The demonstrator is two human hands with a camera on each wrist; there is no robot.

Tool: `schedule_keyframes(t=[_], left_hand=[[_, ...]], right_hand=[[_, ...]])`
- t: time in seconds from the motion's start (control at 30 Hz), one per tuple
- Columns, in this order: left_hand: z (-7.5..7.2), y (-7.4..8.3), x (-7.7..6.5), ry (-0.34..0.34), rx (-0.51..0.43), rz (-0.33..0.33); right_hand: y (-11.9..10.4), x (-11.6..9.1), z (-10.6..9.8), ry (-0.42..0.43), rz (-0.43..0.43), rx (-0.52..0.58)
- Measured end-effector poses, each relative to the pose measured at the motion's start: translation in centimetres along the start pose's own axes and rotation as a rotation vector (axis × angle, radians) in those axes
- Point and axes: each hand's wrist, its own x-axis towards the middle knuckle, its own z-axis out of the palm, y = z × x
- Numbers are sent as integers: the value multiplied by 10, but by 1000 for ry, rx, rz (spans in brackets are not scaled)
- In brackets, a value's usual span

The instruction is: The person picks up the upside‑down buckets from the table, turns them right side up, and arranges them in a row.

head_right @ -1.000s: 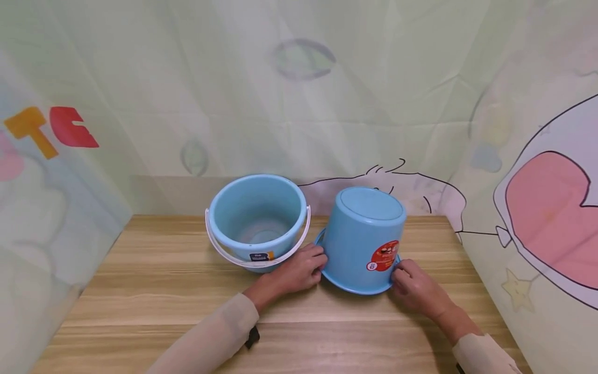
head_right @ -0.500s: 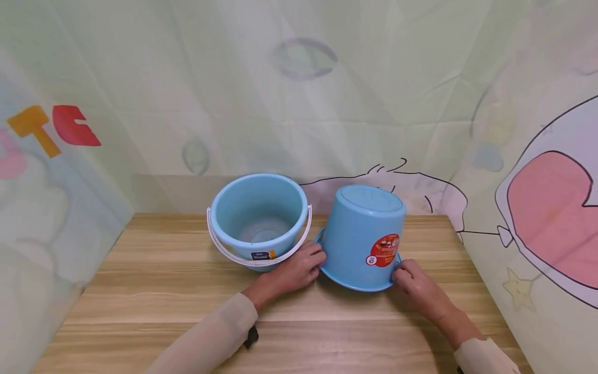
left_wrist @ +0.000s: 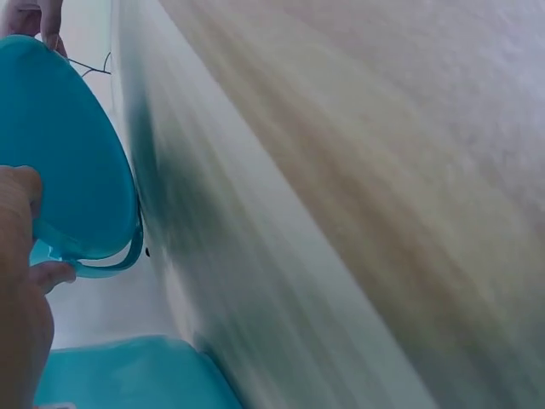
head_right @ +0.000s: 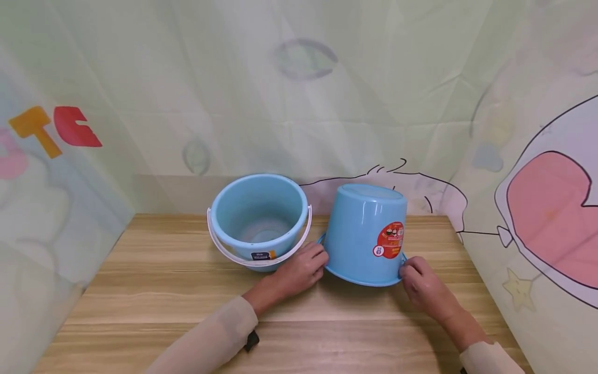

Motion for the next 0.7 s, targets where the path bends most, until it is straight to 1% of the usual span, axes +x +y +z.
schedule_keyframes(t=[0.17, 0.3, 0.4, 0.53, 0.7], left_hand=[[-4, 3, 3, 25, 22, 1], [-6, 5, 3, 68, 53, 8], [-7, 6, 5, 88, 64, 9], [-11, 8, 9, 105, 54, 13], [-15, 9, 12, 151, 39, 26]], right_hand=[[-1, 2, -4, 9, 16, 5], [-1, 4, -7, 2, 38, 17], [-1, 6, -11, -5, 49, 24], [0, 12, -16, 32, 23, 22], [2, 16, -19, 74, -1, 33]])
